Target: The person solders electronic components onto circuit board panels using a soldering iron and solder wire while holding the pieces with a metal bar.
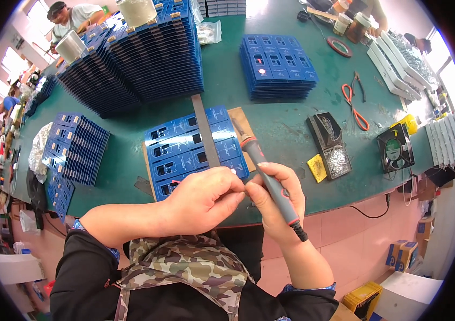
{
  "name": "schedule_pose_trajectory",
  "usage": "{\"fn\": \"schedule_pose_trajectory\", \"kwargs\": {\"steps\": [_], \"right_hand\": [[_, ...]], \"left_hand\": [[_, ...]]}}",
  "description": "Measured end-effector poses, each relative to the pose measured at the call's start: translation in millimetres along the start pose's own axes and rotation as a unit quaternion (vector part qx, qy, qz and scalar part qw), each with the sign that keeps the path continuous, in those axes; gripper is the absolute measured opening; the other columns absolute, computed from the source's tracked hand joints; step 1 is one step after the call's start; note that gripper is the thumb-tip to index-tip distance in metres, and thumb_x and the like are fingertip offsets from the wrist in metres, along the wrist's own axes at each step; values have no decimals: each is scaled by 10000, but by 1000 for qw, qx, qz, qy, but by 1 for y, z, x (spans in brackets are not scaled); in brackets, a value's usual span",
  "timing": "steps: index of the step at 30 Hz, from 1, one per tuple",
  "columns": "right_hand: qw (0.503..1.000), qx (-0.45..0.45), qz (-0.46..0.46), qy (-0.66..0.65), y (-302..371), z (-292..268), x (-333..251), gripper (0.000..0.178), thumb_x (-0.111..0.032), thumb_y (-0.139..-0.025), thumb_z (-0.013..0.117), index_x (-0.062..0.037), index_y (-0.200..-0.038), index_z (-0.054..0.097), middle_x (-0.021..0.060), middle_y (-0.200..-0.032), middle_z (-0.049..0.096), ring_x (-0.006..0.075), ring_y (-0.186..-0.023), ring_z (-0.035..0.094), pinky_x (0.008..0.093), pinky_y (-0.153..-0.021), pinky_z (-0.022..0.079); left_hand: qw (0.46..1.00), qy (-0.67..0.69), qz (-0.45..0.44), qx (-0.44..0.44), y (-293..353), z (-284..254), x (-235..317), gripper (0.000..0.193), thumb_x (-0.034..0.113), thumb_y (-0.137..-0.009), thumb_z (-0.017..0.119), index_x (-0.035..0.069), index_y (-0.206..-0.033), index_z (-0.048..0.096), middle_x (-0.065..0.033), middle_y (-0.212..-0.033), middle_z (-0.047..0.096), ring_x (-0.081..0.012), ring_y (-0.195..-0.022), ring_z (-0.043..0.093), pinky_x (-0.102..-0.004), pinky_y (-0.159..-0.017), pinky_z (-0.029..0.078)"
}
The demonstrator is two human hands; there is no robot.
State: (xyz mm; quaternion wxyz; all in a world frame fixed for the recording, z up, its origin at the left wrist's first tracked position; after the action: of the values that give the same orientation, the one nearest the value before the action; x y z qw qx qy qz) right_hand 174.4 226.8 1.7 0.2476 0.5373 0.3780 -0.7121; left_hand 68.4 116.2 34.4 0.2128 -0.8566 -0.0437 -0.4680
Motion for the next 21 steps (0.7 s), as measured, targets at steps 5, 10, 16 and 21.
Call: {"fn": "schedule_pose_trajectory", "kwargs": {"steps": [5, 10, 16, 21], "right_hand": [[1000, -4, 11, 8, 3, 0, -1, 339, 26, -892, 686, -45, -1199, 562, 14, -844, 578, 76, -712, 540, 223, -610, 452], [996, 71, -21, 59, -1, -15, -8, 307, 4, -895, 692, -48, -1175, 576, 18, -871, 589, 70, -693, 549, 213, -595, 467], [999, 15, -19, 46, -14, -41, -9, 468, -216, -900, 737, -5, -1290, 586, 34, -940, 603, 89, -831, 561, 226, -712, 461], [994, -20, 4, 111, -18, -56, -6, 307, -102, -882, 676, 46, -1146, 630, 57, -894, 619, 91, -785, 566, 232, -672, 445]], "left_hand": [[1000, -1, -6, -4, 4, 1, 2, 77, 59, -886, 653, 31, -945, 613, -114, -832, 606, -296, -749, 612, -376, -655, 497], [999, -32, 7, -12, 7, -17, -5, 71, 44, -871, 664, 33, -940, 651, -97, -834, 625, -265, -762, 627, -345, -676, 504], [985, -163, -53, -11, -15, -53, -36, 75, 84, -895, 624, 24, -935, 648, -108, -854, 640, -279, -788, 639, -355, -714, 512], [964, -253, -65, -43, -29, -57, -59, 149, 117, -889, 573, 22, -955, 666, -135, -940, 671, -327, -919, 648, -411, -791, 522]]}}
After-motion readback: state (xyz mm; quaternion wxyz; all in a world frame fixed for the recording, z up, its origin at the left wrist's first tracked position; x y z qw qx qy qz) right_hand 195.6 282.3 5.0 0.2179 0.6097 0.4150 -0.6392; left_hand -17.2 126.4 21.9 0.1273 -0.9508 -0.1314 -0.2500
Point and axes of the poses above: each hand's wrist, its own y-axis away from the middle knuckle, its own z-axis out of the palm, x = y × z, the point moved 6 cm from there along -y, towards the middle knuckle
